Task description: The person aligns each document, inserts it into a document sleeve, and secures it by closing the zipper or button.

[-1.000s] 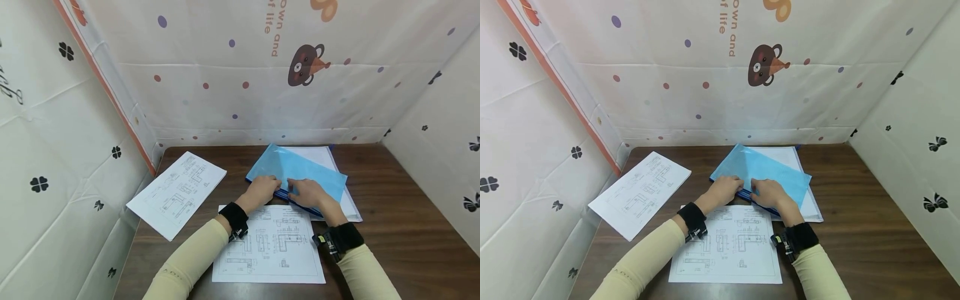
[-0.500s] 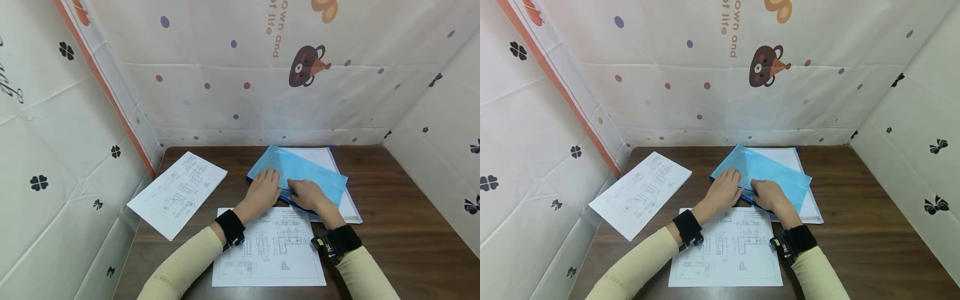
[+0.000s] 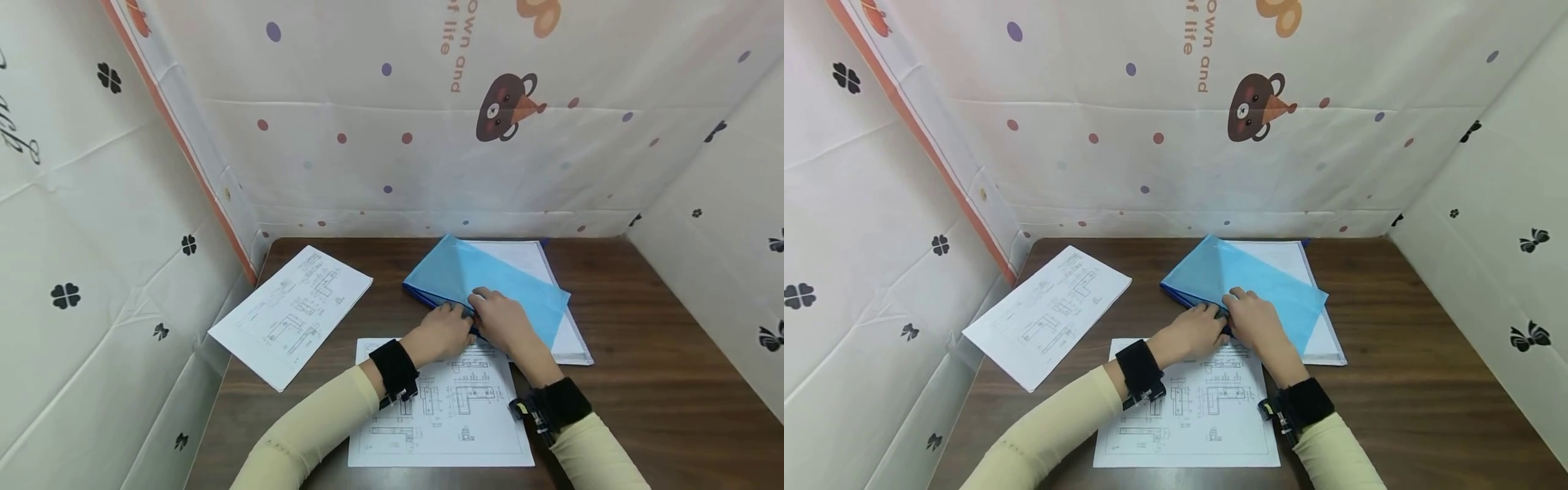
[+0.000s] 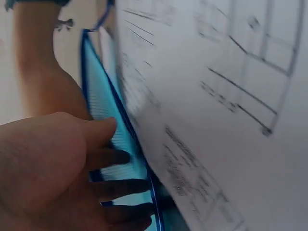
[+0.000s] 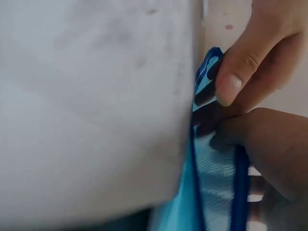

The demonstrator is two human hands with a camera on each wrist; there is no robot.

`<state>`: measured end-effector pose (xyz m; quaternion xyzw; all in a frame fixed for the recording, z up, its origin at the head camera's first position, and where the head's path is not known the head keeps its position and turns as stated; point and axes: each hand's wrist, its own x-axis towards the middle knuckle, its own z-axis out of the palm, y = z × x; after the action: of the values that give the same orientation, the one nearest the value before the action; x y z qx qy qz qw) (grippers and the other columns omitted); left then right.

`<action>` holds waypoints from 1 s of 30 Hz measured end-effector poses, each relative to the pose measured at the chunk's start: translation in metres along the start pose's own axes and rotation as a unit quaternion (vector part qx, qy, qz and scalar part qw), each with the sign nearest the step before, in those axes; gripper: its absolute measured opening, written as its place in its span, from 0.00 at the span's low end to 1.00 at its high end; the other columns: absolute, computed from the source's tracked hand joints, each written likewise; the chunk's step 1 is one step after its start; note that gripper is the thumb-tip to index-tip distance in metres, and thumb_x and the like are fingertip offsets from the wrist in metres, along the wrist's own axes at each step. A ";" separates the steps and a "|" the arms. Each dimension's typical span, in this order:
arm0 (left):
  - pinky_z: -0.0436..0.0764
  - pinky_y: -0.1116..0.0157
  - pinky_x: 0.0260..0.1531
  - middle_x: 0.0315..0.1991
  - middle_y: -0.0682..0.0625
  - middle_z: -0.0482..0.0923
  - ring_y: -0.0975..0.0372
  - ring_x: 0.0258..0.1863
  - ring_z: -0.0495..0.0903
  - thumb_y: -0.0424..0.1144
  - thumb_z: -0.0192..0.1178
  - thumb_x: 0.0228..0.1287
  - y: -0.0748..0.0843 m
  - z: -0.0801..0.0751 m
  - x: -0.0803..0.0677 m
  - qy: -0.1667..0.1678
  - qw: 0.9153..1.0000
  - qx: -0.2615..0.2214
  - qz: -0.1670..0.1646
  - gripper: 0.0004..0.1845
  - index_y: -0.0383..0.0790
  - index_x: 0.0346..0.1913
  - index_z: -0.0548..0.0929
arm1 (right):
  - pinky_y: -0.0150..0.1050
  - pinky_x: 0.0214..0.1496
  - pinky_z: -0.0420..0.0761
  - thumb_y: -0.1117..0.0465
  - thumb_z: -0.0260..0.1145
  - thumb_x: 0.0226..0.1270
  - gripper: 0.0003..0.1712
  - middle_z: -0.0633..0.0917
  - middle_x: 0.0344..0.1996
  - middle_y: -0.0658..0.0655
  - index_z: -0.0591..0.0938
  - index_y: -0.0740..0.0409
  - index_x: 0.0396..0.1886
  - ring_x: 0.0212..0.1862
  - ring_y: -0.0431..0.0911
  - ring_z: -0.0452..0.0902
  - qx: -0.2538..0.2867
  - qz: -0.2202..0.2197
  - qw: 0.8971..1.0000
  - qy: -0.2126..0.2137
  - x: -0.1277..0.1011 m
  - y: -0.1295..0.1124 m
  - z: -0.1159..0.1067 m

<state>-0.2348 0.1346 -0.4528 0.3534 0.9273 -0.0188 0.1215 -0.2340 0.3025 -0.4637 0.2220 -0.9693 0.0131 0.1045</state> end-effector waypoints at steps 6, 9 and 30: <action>0.71 0.58 0.73 0.81 0.45 0.60 0.51 0.78 0.64 0.59 0.41 0.87 -0.001 0.013 0.017 0.030 0.999 0.016 0.021 0.26 0.58 0.78 0.74 | 0.46 0.22 0.80 0.60 0.77 0.69 0.18 0.80 0.41 0.63 0.86 0.57 0.57 0.31 0.53 0.79 -0.060 -0.007 0.998 0.021 -0.007 0.005 0.000; 0.71 0.58 0.73 0.82 0.43 0.58 0.51 0.79 0.62 0.58 0.38 0.88 -0.001 0.014 0.022 0.027 0.999 0.009 0.029 0.26 0.59 0.78 0.73 | 0.41 0.20 0.74 0.61 0.76 0.70 0.25 0.82 0.36 0.61 0.84 0.57 0.64 0.24 0.48 0.73 -0.052 -0.005 0.999 -0.003 -0.011 0.008 -0.005; 0.84 0.63 0.45 0.59 0.59 0.86 0.65 0.50 0.85 0.74 0.48 0.75 0.015 0.005 0.076 0.015 1.000 -0.021 0.004 0.36 0.60 0.75 0.76 | 0.35 0.20 0.54 0.69 0.59 0.79 0.21 0.77 0.29 0.60 0.83 0.65 0.66 0.20 0.43 0.56 -0.038 -0.137 0.967 0.211 -0.028 0.021 -0.024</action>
<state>-0.2788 0.1952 -0.4747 0.3547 0.9278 0.0070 0.1151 -0.2138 0.3350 -0.4461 0.3404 -0.8857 0.0089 0.3156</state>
